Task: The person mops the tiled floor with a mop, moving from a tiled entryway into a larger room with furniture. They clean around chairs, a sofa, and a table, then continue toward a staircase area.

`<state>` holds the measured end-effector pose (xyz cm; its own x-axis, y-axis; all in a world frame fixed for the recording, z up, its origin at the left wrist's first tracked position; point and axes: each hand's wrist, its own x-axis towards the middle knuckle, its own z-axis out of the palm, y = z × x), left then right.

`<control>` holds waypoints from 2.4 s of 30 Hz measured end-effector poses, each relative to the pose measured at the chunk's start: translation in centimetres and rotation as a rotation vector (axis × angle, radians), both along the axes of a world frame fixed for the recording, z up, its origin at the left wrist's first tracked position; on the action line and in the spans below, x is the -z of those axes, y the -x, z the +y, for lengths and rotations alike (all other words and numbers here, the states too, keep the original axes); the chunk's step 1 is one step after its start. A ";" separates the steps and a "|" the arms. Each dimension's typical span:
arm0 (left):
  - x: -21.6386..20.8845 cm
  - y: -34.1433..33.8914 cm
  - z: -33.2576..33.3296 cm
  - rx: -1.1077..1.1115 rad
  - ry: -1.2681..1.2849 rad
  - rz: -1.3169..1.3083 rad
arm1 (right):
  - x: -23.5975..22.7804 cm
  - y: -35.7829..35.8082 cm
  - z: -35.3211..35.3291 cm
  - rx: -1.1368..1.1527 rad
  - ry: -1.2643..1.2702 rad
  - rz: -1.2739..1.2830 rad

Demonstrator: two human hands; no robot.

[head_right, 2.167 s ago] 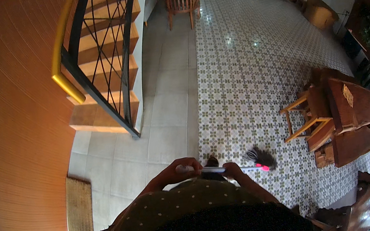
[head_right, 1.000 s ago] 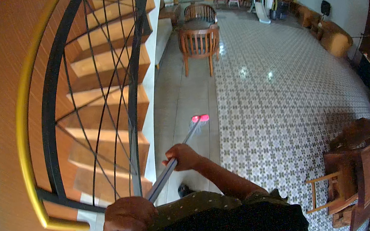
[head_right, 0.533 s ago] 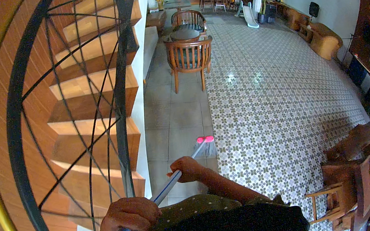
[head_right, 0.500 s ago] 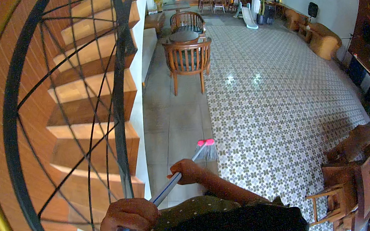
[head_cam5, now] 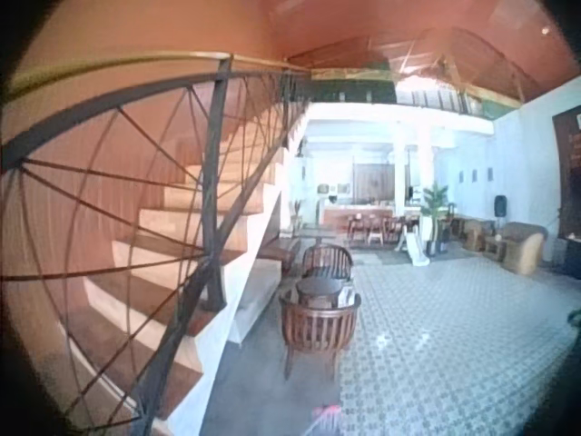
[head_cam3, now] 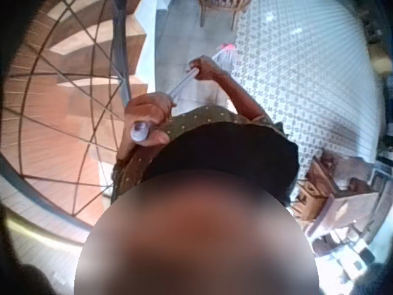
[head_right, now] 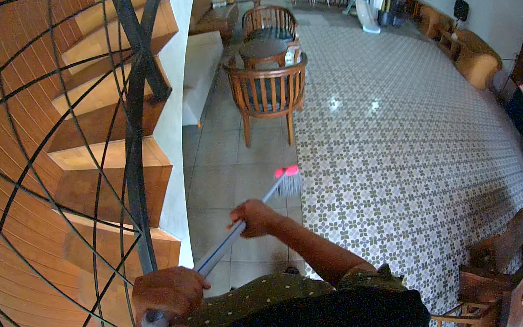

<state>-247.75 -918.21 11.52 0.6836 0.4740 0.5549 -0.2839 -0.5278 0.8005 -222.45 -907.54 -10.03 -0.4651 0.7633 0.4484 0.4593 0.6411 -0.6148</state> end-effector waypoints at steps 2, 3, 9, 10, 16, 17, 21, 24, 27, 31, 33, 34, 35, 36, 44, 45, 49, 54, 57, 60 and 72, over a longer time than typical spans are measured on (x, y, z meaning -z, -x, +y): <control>2.0 -2.6 3.5 -0.067 -0.017 -0.026 | 0.4 -2.2 3.7 0.009 0.018 0.021; 3.5 -3.7 5.4 -0.104 -0.048 -0.006 | 1.3 -2.8 5.0 0.051 0.067 0.029; 21.9 -9.8 18.9 -0.326 -0.030 0.174 | 13.5 -3.0 12.8 0.094 -0.016 0.167; 25.5 -10.2 20.3 -0.272 -0.078 0.193 | 16.4 -2.8 12.9 0.157 -0.093 0.139; 34.1 -13.9 28.8 -0.028 -0.069 -0.005 | 25.8 -4.9 16.8 0.129 0.351 0.220; 33.4 -13.5 28.9 0.010 0.070 -0.133 | 26.6 -4.4 17.5 0.269 0.313 0.082; 30.5 -11.5 32.5 -0.119 -0.048 -0.179 | 28.4 -3.2 22.5 0.159 0.605 0.509; 30.5 -9.3 35.1 0.097 0.262 -0.025 | 28.9 -0.3 24.4 0.174 1.156 0.976; 31.8 -7.3 37.3 0.152 0.429 -0.087 | 27.5 0.2 26.0 0.158 0.737 0.777; 32.9 -5.8 39.5 0.148 0.286 0.117 | 25.1 0.1 29.0 0.261 0.242 0.115; 32.1 -5.4 40.4 0.137 0.150 0.279 | 24.5 0.9 29.3 0.426 0.423 0.102; 31.4 -5.3 40.8 0.133 0.087 0.356 | 24.4 1.7 29.3 0.541 0.402 0.155; 30.5 -5.3 41.2 0.126 0.058 0.406 | 24.4 2.5 29.2 0.672 0.461 0.193; 29.5 -5.3 41.5 0.114 0.045 0.438 | 24.5 3.2 29.3 0.720 0.360 0.295; 26.0 -7.2 45.0 0.012 0.180 0.305 | 24.3 3.3 34.7 0.847 0.124 0.510; 26.9 -7.4 45.3 -0.008 0.159 0.296 | 24.0 3.2 34.9 0.857 0.210 0.534; 31.2 -8.4 47.5 0.079 0.412 0.534 | 24.8 2.5 37.5 0.913 0.193 0.627; 34.8 -14.6 51.8 0.038 0.196 0.428 | 33.5 -4.7 45.2 0.675 0.560 1.194; 37.2 -20.6 54.2 -0.002 0.093 0.414 | 39.3 -11.7 48.9 0.453 0.846 1.244; 40.1 -25.4 58.2 -0.042 0.099 0.402 | 40.5 -18.7 52.4 0.500 0.683 0.179; 45.4 -34.6 62.2 -0.029 0.071 0.675 | 37.4 -29.3 58.9 0.441 0.804 -0.431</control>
<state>-213.15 -856.05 -33.89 0.8559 0.5167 -0.0221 0.3036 -0.4675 0.8302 -193.17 -848.67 -47.38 -0.0698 0.9077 -0.4139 0.8397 -0.1706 -0.5156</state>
